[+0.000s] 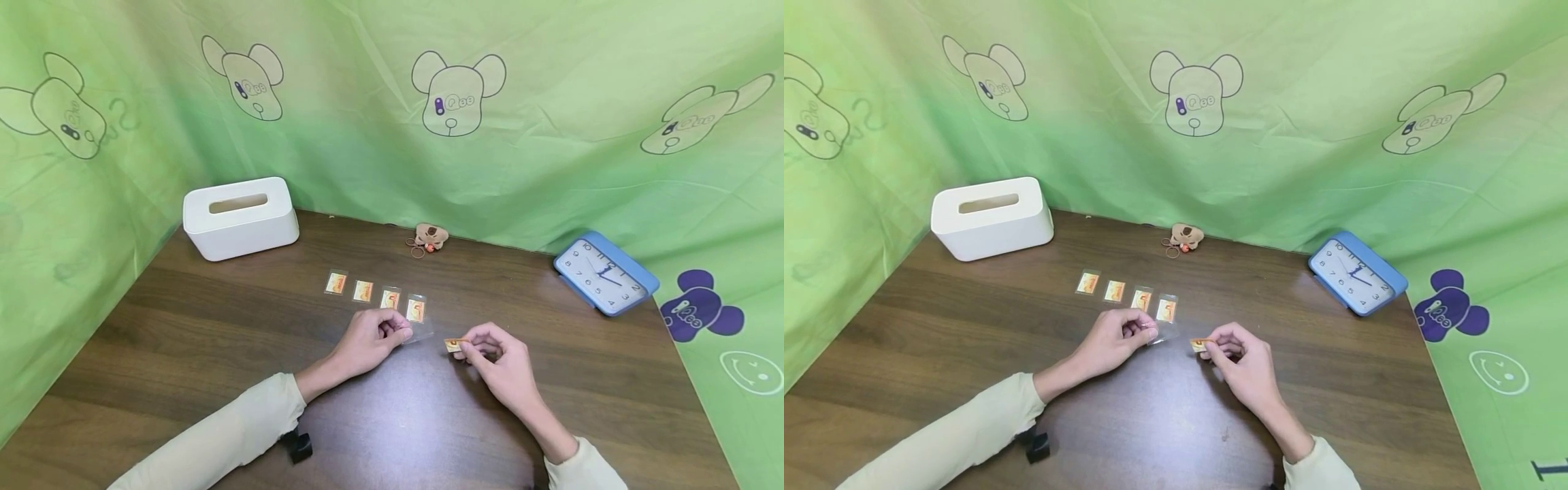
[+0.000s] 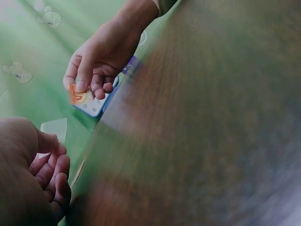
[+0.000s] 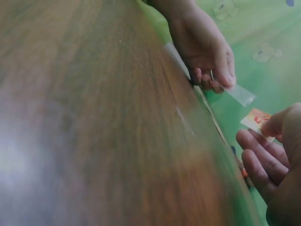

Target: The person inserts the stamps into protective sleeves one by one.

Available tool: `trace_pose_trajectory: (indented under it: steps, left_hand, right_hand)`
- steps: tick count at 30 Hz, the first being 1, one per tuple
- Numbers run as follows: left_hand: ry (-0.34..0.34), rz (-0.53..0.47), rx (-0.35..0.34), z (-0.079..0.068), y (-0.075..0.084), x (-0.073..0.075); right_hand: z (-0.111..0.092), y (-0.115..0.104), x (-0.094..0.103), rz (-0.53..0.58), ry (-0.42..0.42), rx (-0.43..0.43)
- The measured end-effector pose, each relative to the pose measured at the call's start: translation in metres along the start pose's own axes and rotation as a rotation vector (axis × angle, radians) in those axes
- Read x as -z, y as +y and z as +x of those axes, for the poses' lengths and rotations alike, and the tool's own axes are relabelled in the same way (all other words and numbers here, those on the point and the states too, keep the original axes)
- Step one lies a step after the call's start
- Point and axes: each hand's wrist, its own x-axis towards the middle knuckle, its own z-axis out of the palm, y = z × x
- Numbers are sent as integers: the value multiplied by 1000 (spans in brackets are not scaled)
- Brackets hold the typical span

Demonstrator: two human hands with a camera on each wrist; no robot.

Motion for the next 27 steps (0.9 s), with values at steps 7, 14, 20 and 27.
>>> trace_pose_trajectory:
  steps: [7,14,20,27]
  left_hand:
    - [-2,12,-13,-1,0,0]
    - [-13,12,-19,-2,0,-1]
    - [-17,22,-26,-2,-1,-1]
    - [-16,24,-22,-2,-1,-2]
  right_hand:
    - [3,-3,-8,2,40,36]
    - [6,-5,-14,-53,87,73]
    - [9,-6,-19,-48,136,110]
    - [10,-7,-23,-51,186,176]
